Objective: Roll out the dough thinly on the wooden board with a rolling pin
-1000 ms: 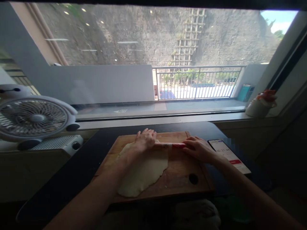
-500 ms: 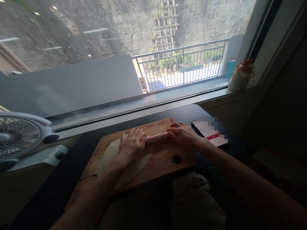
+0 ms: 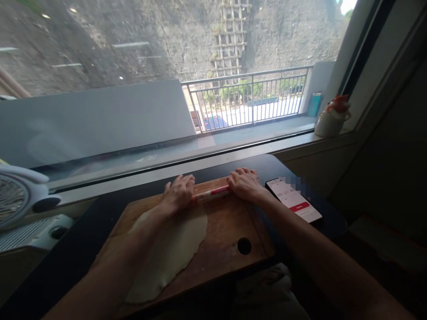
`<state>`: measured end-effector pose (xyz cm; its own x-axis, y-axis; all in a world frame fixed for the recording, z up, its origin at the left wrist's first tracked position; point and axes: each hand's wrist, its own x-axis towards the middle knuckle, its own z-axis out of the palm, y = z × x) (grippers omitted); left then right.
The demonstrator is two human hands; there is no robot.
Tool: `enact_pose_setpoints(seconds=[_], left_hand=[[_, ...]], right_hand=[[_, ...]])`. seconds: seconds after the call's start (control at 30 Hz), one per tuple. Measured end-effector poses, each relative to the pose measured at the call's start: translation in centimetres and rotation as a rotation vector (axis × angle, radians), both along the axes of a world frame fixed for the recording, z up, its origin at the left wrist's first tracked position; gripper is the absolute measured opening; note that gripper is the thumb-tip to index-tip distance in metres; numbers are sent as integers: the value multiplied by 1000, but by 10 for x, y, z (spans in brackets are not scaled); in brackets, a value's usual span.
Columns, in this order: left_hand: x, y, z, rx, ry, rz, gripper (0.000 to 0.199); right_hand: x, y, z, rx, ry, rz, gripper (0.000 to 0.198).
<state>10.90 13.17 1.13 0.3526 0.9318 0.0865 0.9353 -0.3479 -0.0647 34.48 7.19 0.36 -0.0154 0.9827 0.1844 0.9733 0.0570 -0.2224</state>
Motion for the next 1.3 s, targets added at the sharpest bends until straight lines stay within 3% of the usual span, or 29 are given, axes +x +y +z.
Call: enact_pose_setpoints(seconds=[0.1,0.2,0.43,0.5,0.6,0.77,0.83,1.03,1.13,1.2,1.3], left_hand=[[-6,-41,-7,80,-9,-169,55],[-5,-48,-7,114,-9,-207,58],[2,40,9,-84,-37,19,52],[1,51,8,-89,-51,40,52],[-4,35,2,-149,-79,42,54],[-11,-29,-4,-162,-144,-122,58],[-9,-33,-3,-164,-165,-152,58],[1,44,8,-107,-182,87,58],[2,61,12,-39,-211,121,57],[0,50,10,-46,-228,109,56],[-4,9,1,-75,-233,23,56]], right_hand=[[4,-23,-10,75,38,51,49],[3,-19,-14,69,38,40,51],[-8,63,8,-122,-13,-10,48],[-8,73,11,-139,-19,-4,47],[-9,55,6,-121,-44,-5,50],[0,-11,-13,20,-122,27,55],[6,-15,-15,11,-132,50,55],[-1,62,7,-173,-116,99,49],[-6,83,16,-211,-76,64,49],[-7,74,15,-191,-87,62,48],[-1,37,2,-128,-120,58,51]])
